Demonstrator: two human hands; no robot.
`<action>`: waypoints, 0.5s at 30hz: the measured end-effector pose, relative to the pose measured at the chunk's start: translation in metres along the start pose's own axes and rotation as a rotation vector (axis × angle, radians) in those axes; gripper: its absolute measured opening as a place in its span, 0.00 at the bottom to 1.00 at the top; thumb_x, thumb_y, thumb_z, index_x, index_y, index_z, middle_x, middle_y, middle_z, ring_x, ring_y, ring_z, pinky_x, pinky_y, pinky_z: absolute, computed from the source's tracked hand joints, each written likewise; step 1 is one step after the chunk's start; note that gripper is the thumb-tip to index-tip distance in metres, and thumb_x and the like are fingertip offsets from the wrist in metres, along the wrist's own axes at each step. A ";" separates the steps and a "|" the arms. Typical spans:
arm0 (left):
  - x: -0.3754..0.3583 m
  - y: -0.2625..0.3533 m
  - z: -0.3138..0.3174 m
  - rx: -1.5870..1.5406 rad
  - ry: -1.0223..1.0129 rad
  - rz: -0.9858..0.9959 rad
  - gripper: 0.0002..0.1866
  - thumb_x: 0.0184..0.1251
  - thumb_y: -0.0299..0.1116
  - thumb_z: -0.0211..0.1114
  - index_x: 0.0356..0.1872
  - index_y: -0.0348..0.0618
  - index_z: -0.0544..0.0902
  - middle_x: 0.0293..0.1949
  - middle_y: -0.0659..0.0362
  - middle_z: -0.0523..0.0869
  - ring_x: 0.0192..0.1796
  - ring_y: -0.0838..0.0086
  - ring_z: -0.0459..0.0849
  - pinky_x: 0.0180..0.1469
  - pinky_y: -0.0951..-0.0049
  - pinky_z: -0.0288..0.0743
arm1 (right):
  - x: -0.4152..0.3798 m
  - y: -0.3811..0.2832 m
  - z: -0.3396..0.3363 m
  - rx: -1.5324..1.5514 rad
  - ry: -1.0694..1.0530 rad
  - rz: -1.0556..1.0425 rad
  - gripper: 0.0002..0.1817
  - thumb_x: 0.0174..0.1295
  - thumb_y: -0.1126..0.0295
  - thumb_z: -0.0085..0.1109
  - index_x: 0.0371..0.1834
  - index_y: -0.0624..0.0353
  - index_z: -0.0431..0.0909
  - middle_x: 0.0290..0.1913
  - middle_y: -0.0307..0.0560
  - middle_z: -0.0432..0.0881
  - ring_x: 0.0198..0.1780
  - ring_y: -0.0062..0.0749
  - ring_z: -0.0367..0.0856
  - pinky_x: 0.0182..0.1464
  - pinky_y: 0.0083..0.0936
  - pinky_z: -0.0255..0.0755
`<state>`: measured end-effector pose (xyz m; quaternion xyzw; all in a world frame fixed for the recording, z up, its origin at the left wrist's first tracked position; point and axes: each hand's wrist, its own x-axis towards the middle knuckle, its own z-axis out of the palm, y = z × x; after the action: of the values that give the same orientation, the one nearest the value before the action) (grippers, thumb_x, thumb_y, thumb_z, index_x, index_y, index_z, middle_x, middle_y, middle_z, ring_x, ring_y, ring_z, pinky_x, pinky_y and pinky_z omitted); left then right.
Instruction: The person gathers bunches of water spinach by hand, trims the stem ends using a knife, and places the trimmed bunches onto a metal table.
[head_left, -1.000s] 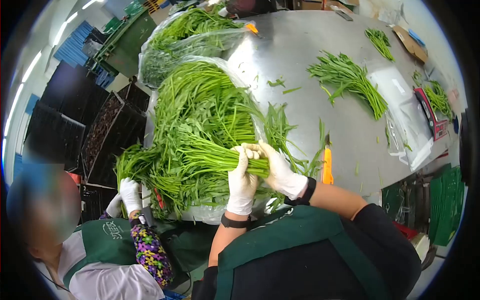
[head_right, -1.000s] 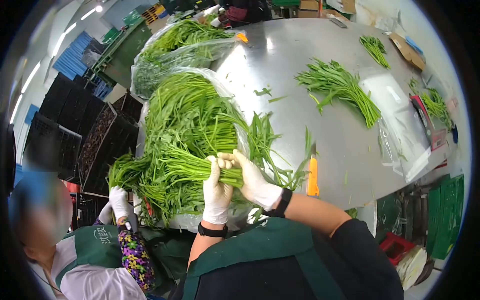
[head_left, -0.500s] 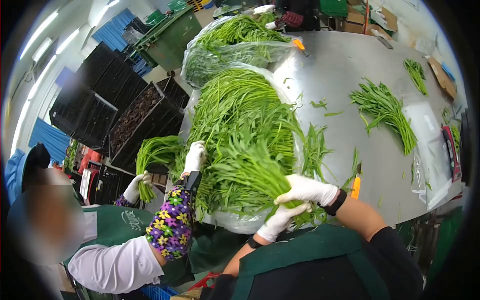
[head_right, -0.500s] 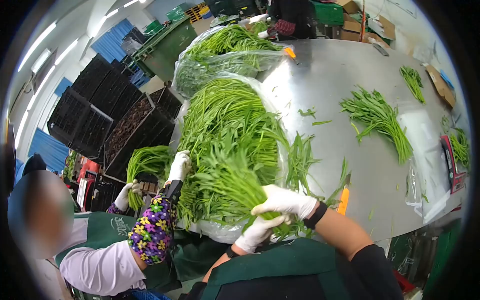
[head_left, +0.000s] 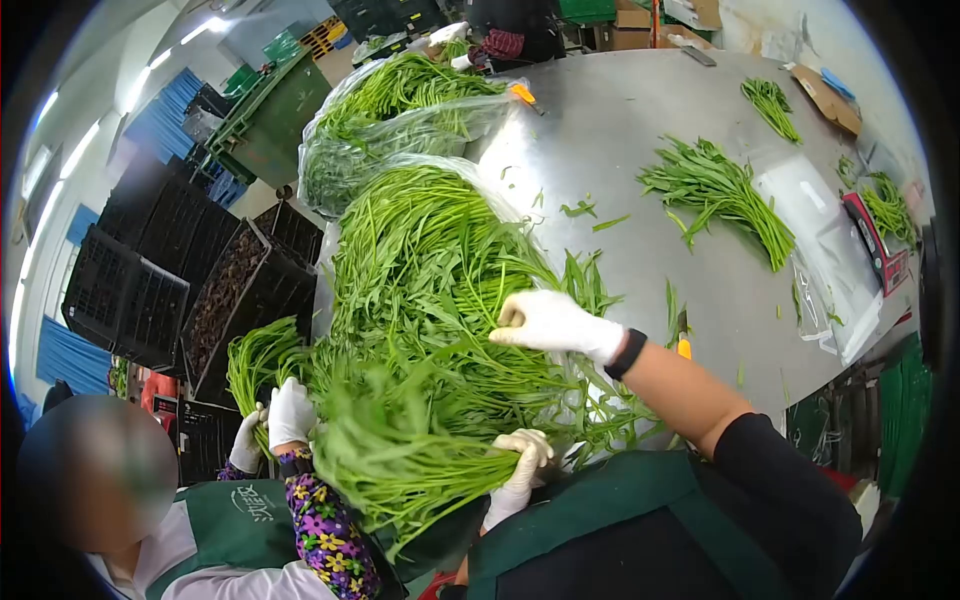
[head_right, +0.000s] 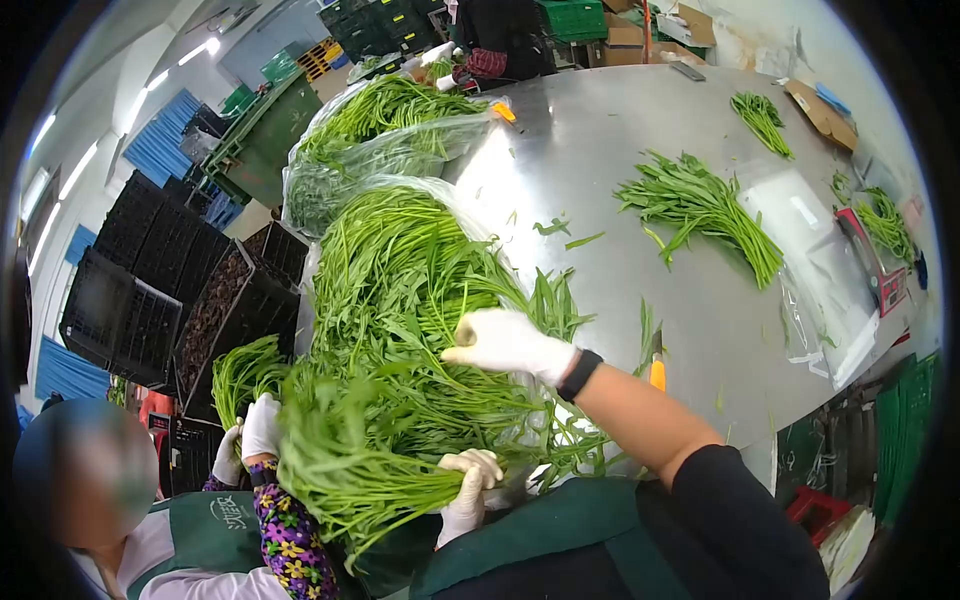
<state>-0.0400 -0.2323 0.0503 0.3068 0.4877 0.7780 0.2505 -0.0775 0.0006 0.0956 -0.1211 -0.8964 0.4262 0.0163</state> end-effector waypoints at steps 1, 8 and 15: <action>-0.001 -0.001 -0.003 -0.031 0.029 0.004 0.06 0.69 0.27 0.59 0.33 0.44 0.71 0.24 0.59 0.76 0.30 0.68 0.76 0.49 0.60 0.70 | 0.008 0.007 0.013 -0.152 0.003 0.039 0.31 0.56 0.42 0.60 0.40 0.65 0.80 0.38 0.55 0.84 0.41 0.45 0.83 0.45 0.36 0.76; 0.005 -0.001 -0.010 -0.155 0.241 -0.085 0.08 0.70 0.30 0.58 0.31 0.44 0.70 0.23 0.60 0.74 0.31 0.69 0.75 0.50 0.61 0.69 | 0.021 0.032 0.071 -0.315 0.205 -0.056 0.18 0.57 0.55 0.59 0.36 0.61 0.78 0.36 0.56 0.82 0.39 0.48 0.82 0.44 0.42 0.75; 0.001 -0.013 -0.026 -0.241 0.292 -0.154 0.08 0.72 0.30 0.54 0.31 0.43 0.69 0.24 0.61 0.72 0.31 0.70 0.75 0.49 0.64 0.69 | -0.021 0.123 -0.033 0.021 0.260 0.191 0.19 0.60 0.59 0.58 0.43 0.66 0.77 0.39 0.59 0.83 0.40 0.47 0.83 0.44 0.33 0.75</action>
<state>-0.0586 -0.2424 0.0296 0.1201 0.4443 0.8455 0.2708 -0.0275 0.0953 0.0241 -0.2598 -0.8665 0.4160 0.0929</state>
